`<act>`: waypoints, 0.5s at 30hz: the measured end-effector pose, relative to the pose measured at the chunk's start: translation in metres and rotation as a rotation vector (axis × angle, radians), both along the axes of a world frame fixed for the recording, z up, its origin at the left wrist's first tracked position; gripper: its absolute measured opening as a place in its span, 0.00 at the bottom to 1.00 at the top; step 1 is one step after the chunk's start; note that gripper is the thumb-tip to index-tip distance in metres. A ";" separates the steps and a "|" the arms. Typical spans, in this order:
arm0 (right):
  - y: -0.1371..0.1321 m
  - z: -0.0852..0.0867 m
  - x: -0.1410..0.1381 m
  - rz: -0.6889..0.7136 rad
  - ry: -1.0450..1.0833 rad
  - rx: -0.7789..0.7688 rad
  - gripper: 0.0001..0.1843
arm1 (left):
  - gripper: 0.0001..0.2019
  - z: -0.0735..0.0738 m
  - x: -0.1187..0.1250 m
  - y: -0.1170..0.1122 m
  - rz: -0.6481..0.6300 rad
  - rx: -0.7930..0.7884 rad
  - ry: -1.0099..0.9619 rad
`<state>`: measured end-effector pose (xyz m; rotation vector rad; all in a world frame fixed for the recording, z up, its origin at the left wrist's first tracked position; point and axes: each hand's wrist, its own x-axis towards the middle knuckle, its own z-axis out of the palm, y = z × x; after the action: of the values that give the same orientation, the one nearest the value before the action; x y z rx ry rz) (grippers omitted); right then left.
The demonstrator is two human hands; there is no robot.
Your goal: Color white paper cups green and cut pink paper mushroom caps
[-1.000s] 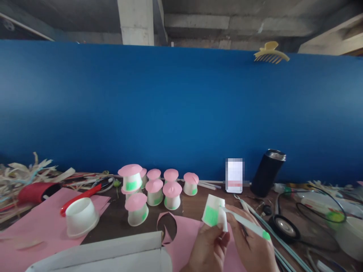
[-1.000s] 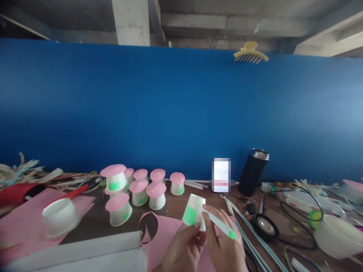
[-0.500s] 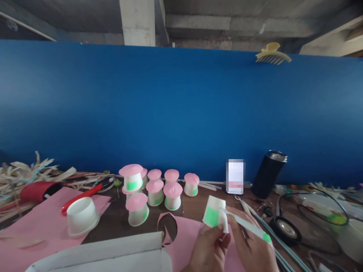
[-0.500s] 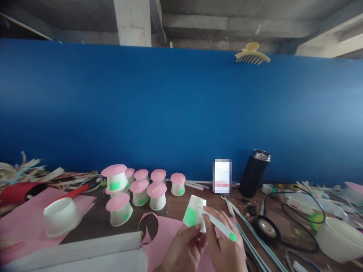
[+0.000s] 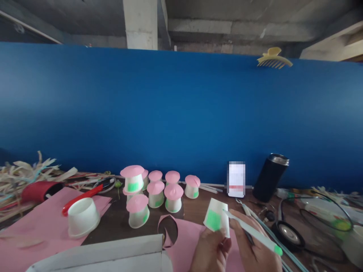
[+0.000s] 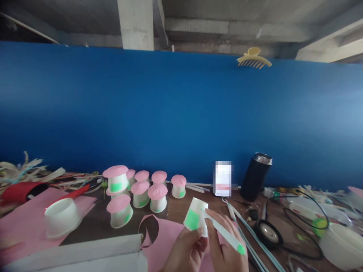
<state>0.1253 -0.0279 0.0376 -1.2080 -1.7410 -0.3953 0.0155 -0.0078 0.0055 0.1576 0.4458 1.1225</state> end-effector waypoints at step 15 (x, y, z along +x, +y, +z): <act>0.004 -0.005 0.000 -0.009 -0.013 -0.018 0.12 | 0.10 -0.001 0.001 -0.002 0.001 0.121 0.049</act>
<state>0.1256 -0.0242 0.0326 -1.2288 -1.7541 -0.3949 0.0170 -0.0095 0.0048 0.2911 0.4216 1.1490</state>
